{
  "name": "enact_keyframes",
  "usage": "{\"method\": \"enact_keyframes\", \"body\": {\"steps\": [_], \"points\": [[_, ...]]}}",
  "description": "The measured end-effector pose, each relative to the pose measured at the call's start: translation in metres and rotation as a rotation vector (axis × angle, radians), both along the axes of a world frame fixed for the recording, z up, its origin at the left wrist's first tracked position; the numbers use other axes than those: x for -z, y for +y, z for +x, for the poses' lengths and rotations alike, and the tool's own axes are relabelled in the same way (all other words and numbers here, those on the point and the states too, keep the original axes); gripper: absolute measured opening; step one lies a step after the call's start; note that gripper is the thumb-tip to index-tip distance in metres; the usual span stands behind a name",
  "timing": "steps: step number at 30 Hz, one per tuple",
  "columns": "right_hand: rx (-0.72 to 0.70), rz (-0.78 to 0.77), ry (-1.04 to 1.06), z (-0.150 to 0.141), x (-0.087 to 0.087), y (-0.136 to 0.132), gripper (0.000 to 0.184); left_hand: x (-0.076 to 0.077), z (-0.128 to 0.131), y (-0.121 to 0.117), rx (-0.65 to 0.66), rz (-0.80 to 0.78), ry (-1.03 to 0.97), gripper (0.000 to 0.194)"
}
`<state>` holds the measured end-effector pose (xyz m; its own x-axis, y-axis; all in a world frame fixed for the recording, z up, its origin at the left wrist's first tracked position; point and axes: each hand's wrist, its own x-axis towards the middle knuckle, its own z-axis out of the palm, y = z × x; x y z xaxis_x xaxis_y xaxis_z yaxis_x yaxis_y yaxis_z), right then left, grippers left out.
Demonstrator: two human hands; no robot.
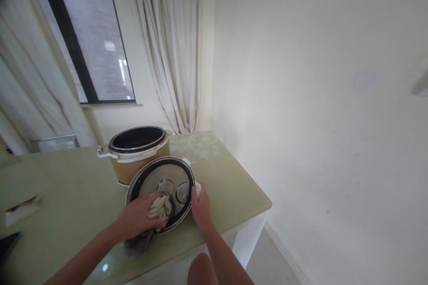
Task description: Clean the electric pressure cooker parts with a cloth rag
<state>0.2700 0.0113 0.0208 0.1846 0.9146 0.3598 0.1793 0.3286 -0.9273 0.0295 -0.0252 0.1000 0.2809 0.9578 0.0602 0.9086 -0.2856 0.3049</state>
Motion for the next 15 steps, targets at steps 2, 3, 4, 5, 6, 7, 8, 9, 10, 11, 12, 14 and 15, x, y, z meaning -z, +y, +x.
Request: {"method": "enact_keyframes", "body": {"steps": [2, 3, 4, 5, 6, 7, 8, 9, 10, 11, 12, 14, 15], "points": [[-0.013, -0.010, -0.018, 0.001, 0.001, 0.000, 0.044, 0.002, 0.018, 0.003, 0.064, 0.013, -0.098, 0.059], [-0.019, -0.009, -0.030, 0.002, 0.001, 0.000, 0.043, 0.004, 0.027, 0.006, 0.089, 0.041, -0.145, 0.050], [-0.025, -0.003, -0.042, 0.003, 0.001, 0.000, 0.042, 0.005, 0.037, 0.010, 0.110, 0.080, -0.185, 0.041], [-0.028, 0.008, -0.051, 0.003, 0.001, 0.000, 0.041, 0.007, 0.046, 0.015, 0.125, 0.129, -0.219, 0.034], [-0.030, 0.021, -0.058, 0.003, 0.001, 0.000, 0.040, 0.008, 0.054, 0.021, 0.128, 0.183, -0.245, 0.030], [-0.032, 0.033, -0.062, 0.003, 0.000, -0.001, 0.039, 0.008, 0.062, 0.027, 0.118, 0.236, -0.266, 0.028], [-0.033, 0.042, -0.066, 0.003, 0.000, -0.001, 0.039, 0.008, 0.068, 0.034, 0.096, 0.289, -0.289, 0.026], [-0.036, 0.047, -0.073, 0.002, -0.001, -0.001, 0.038, 0.006, 0.074, 0.042, 0.062, 0.343, -0.313, 0.024], [-0.040, 0.051, -0.083, 0.001, -0.001, -0.001, 0.038, 0.003, 0.078, 0.050, 0.020, 0.397, -0.331, 0.023], [-0.044, 0.052, -0.096, 0.000, 0.000, -0.001, 0.038, -0.001, 0.081, 0.058, -0.022, 0.452, -0.332, 0.022], [-0.048, 0.050, -0.108, -0.001, 0.001, -0.001, 0.039, -0.006, 0.083, 0.066, -0.045, 0.503, -0.306, 0.023], [-0.054, 0.037, -0.118, -0.002, 0.003, 0.001, 0.041, -0.019, 0.080, 0.081, -0.020, 0.589, -0.171, 0.025], [-0.051, 0.031, -0.112, -0.002, 0.004, 0.001, 0.043, -0.026, 0.074, 0.087, 0.019, 0.619, -0.075, 0.025]]}}
